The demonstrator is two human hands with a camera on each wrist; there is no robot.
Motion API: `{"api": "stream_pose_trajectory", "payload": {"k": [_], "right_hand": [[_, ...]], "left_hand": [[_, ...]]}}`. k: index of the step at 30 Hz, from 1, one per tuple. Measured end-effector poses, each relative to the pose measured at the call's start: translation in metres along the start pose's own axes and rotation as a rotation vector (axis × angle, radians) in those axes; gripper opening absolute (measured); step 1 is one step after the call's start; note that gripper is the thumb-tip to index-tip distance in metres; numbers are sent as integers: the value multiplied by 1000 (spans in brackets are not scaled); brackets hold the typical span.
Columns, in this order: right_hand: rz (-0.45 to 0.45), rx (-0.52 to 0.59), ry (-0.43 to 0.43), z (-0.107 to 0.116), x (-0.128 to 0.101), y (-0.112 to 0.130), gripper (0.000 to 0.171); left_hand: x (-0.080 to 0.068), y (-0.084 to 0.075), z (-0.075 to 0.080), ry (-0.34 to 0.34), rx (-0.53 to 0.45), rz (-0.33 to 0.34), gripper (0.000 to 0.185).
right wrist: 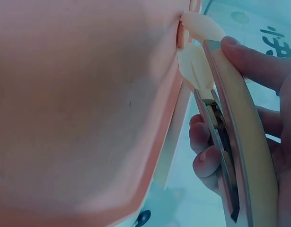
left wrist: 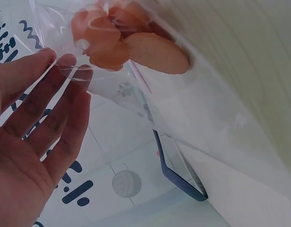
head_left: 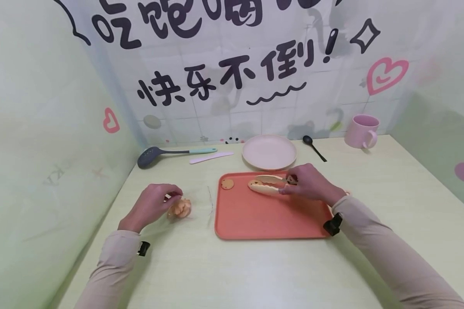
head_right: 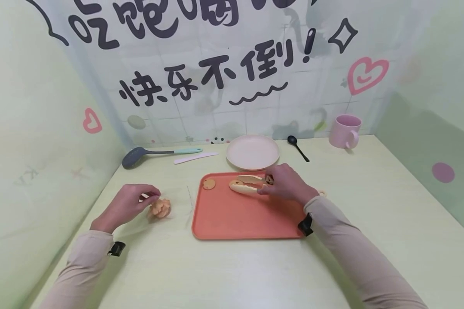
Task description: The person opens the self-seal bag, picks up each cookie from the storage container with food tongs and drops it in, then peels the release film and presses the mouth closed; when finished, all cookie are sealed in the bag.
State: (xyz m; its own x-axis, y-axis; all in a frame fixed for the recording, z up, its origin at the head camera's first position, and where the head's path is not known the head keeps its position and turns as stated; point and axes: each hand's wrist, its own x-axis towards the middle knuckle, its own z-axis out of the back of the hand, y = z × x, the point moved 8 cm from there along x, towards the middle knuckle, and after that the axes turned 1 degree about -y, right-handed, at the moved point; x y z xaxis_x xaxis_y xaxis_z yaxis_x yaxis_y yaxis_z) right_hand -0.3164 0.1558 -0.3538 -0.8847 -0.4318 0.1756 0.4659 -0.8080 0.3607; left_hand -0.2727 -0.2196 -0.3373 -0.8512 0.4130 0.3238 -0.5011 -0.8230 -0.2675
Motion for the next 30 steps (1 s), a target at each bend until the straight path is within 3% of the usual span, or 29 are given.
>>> {"api": "stream_pose_trajectory", "payload": {"k": [10,21,30], "right_hand": [[92,76,-25,1,1,31,35],[206,168,85,-22,17,91,32],[225,165,144,-47,34,117,37]], "left_hand": [[1,-3,0,9,-5,-2,7],[3,-7,3,-7,3,-16,6],[4,-10,2,8,-8,-11,8]]}}
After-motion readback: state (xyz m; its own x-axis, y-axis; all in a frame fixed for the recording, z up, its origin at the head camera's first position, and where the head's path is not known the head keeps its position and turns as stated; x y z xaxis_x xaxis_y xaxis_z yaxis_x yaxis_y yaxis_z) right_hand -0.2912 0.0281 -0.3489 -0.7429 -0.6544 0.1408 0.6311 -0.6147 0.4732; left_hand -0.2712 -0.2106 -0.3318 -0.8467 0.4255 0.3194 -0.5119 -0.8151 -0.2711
